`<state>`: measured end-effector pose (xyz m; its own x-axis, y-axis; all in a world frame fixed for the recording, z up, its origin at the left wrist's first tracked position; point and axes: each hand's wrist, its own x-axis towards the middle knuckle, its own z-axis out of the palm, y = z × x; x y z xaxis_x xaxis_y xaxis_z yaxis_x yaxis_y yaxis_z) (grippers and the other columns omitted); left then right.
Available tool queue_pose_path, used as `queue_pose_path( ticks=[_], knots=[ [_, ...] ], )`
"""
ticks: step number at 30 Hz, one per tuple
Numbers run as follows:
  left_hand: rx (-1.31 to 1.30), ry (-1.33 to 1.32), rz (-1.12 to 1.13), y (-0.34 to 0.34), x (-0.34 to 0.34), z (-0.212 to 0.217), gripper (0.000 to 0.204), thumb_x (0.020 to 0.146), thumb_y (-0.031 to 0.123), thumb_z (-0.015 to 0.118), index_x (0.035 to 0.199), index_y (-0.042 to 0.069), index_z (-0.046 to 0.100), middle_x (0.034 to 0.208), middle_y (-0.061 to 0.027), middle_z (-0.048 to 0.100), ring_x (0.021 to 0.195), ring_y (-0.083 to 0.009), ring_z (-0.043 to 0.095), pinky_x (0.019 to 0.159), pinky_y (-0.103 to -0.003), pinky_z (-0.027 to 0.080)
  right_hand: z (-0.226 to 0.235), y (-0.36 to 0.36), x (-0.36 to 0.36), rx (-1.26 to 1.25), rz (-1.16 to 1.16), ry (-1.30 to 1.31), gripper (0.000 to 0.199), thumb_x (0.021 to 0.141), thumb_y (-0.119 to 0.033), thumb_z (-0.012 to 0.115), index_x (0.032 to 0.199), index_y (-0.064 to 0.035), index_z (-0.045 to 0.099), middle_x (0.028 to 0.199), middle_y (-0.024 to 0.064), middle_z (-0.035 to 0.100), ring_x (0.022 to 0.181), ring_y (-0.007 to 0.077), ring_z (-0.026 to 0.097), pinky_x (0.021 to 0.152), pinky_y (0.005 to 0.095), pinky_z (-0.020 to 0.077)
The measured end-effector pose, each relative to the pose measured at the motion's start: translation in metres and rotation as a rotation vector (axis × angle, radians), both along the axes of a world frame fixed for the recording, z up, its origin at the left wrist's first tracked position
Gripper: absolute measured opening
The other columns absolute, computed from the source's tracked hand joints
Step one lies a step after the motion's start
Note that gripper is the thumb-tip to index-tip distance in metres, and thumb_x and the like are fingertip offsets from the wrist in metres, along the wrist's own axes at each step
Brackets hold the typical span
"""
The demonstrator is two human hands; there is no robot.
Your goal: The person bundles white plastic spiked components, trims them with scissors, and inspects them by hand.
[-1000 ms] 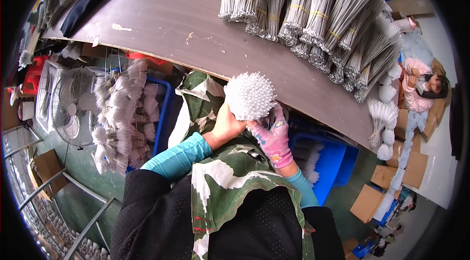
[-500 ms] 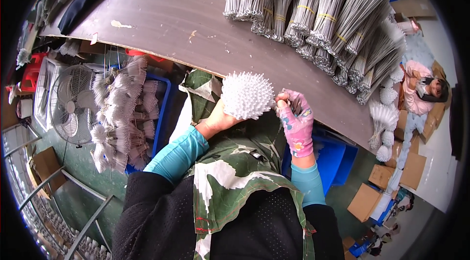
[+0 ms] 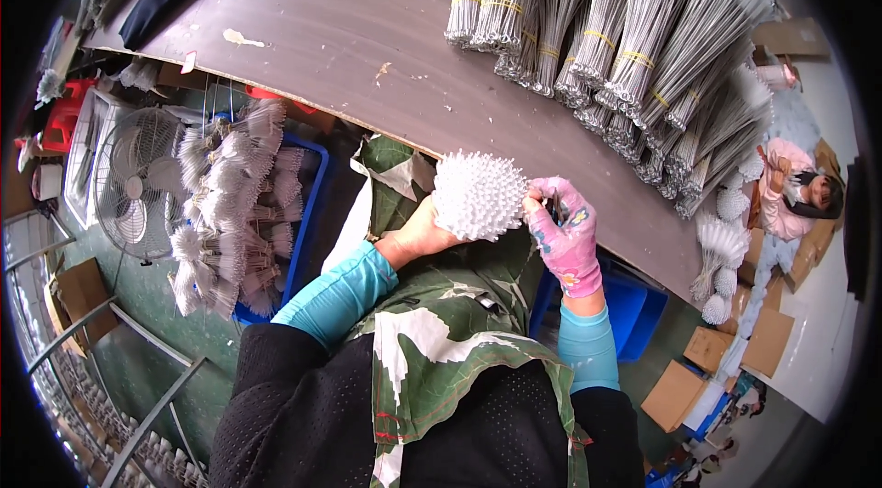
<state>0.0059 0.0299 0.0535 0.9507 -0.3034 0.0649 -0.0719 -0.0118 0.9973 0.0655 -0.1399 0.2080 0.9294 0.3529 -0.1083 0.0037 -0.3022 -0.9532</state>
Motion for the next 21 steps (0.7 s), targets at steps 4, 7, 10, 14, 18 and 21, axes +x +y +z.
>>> queue_pose_path(
  ticks=[4, 7, 10, 14, 18, 21],
  knots=[
    [-0.062, 0.022, -0.001, 0.002, 0.001, 0.001, 0.055, 0.082, 0.023, 0.069, 0.133, 0.012, 0.051, 0.138, -0.01, 0.048, 0.13, -0.0298, 0.039, 0.112, -0.043, 0.022, -0.004, 0.001, -0.002, -0.089, 0.03, -0.143, 0.013, 0.086, -0.002, 0.064, 0.099, -0.0011, 0.061, 0.083, -0.0006, 0.061, 0.072, 0.0056, 0.054, 0.066, 0.0215, 0.0458],
    [-0.074, 0.0, 0.0, 0.003, 0.0, 0.006, 0.054, 0.084, 0.022, 0.067, 0.135, 0.012, 0.049, 0.139, -0.0101, 0.046, 0.131, -0.0303, 0.037, 0.113, -0.043, 0.021, -0.005, 0.002, -0.004, -0.088, 0.02, -0.128, 0.014, 0.087, -0.001, 0.063, 0.1, -0.0011, 0.061, 0.084, -0.0005, 0.06, 0.073, 0.0056, 0.053, 0.066, 0.0212, 0.0454],
    [-0.038, -0.026, 0.009, 0.003, -0.002, 0.008, 0.053, 0.086, 0.022, 0.064, 0.136, 0.011, 0.048, 0.14, -0.0102, 0.045, 0.132, -0.0308, 0.037, 0.113, -0.043, 0.02, -0.005, 0.001, -0.004, -0.128, 0.034, -0.213, 0.013, 0.087, -0.001, 0.062, 0.1, -0.0006, 0.061, 0.083, -0.0008, 0.06, 0.073, 0.0057, 0.053, 0.067, 0.0211, 0.0454],
    [-0.017, -0.03, -0.023, 0.005, -0.001, 0.001, 0.053, 0.087, 0.023, 0.063, 0.136, 0.01, 0.047, 0.14, -0.0106, 0.046, 0.133, -0.0307, 0.036, 0.114, -0.043, 0.019, -0.009, 0.001, -0.005, -0.154, 0.008, -0.244, 0.013, 0.088, -0.003, 0.062, 0.1, -0.0014, 0.061, 0.083, -0.0018, 0.06, 0.073, 0.0058, 0.054, 0.069, 0.0211, 0.0454],
    [-0.067, -0.085, 0.144, -0.005, 0.0, 0.0, 0.037, 0.082, 0.008, 0.068, 0.118, 0.005, 0.06, 0.116, -0.0064, 0.063, 0.11, -0.0189, 0.057, 0.096, -0.034, 0.042, -0.007, -0.002, -0.004, 0.003, -0.061, -0.05, 0.013, 0.088, -0.004, 0.061, 0.102, -0.0025, 0.061, 0.083, -0.001, 0.06, 0.069, 0.0047, 0.052, 0.062, 0.0206, 0.043],
    [-0.311, 0.06, 0.23, -0.015, -0.006, 0.005, 0.035, 0.079, 0.006, 0.07, 0.113, 0.003, 0.062, 0.109, -0.0098, 0.067, 0.101, -0.0198, 0.063, 0.088, -0.032, 0.049, 0.016, -0.016, 0.007, 0.076, -0.123, 0.456, 0.022, 0.094, -0.013, 0.056, 0.114, -0.0053, 0.061, 0.093, 0.0038, 0.061, 0.067, 0.0054, 0.053, 0.051, 0.0178, 0.0411]
  ],
)
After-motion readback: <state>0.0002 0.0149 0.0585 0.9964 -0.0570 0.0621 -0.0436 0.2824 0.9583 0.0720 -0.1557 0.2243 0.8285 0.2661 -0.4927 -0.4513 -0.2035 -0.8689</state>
